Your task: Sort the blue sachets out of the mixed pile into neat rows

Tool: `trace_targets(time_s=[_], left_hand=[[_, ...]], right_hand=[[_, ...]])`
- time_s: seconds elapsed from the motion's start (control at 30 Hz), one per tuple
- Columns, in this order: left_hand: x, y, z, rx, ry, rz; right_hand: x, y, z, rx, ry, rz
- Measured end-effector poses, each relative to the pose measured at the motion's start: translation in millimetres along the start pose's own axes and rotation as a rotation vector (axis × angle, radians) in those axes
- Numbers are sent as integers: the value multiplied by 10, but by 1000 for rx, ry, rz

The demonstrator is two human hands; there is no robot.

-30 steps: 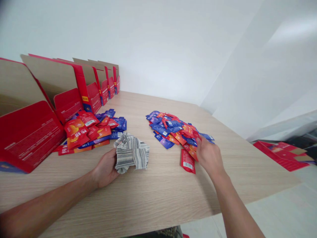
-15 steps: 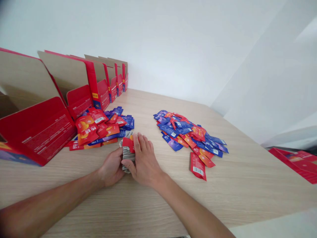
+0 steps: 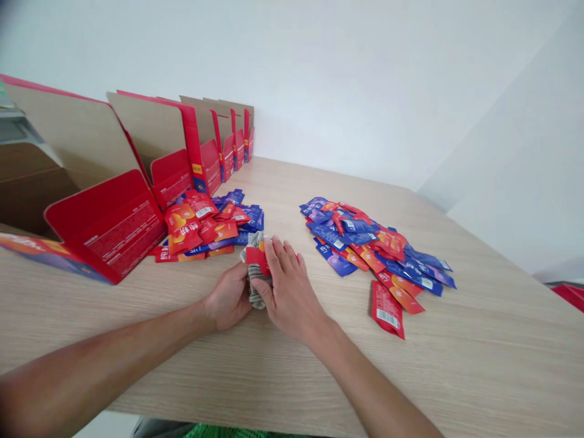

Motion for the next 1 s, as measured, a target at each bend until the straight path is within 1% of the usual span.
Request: trace_targets(time_s=[0.1, 0.17, 0.23, 0.3, 0.37, 0.4, 0.47, 0.5, 0.57, 0.67, 0.8, 0.9, 1.0], left_hand=[[27, -23, 14, -43, 29, 18], [58, -26, 12, -57, 27, 7], [77, -18, -4, -54, -2, -4], [75, -7, -26, -35, -36, -4], [45, -5, -48, -13, -50, 29], [22, -8, -54, -2, -46, 58], [-24, -24, -50, 16, -36, 114], [-41, -33, -41, 22, -36, 132], [-58, -47, -13, 39, -41, 134], [-40, -46, 26, 76, -38, 71], [5, -30, 1, 58, -63, -24], [35, -25, -30, 66, -73, -67], [57, -14, -60, 63, -77, -90]], right_hand=[[-57, -17, 22, -12, -21, -6], [-106, -43, 65, 14, -55, -34], [-105, -65, 111, 58, -98, -82], [-23, -76, 166, 132, -117, -153], [135, -68, 207, 173, -89, -271], [225, -56, 209, 148, -59, -351], [359, -14, 166, 19, 22, -504], [384, 14, 126, -56, 66, -557], [333, 78, 39, -142, 128, -596], [112, 148, -56, -137, 122, -530], [-157, 114, -24, -35, 119, -307], [-229, 28, 70, 17, 149, -181], [-190, -52, 161, 63, 155, -110]])
Point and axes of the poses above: each hand's wrist, its own y-axis towards the middle knuckle, its own x-axis out of the back of the hand, z = x × y, the point moved 3 cm from there along y, towards the middle knuckle, and after that the axes turned 9 degrees about y, right-handed, at the moved point
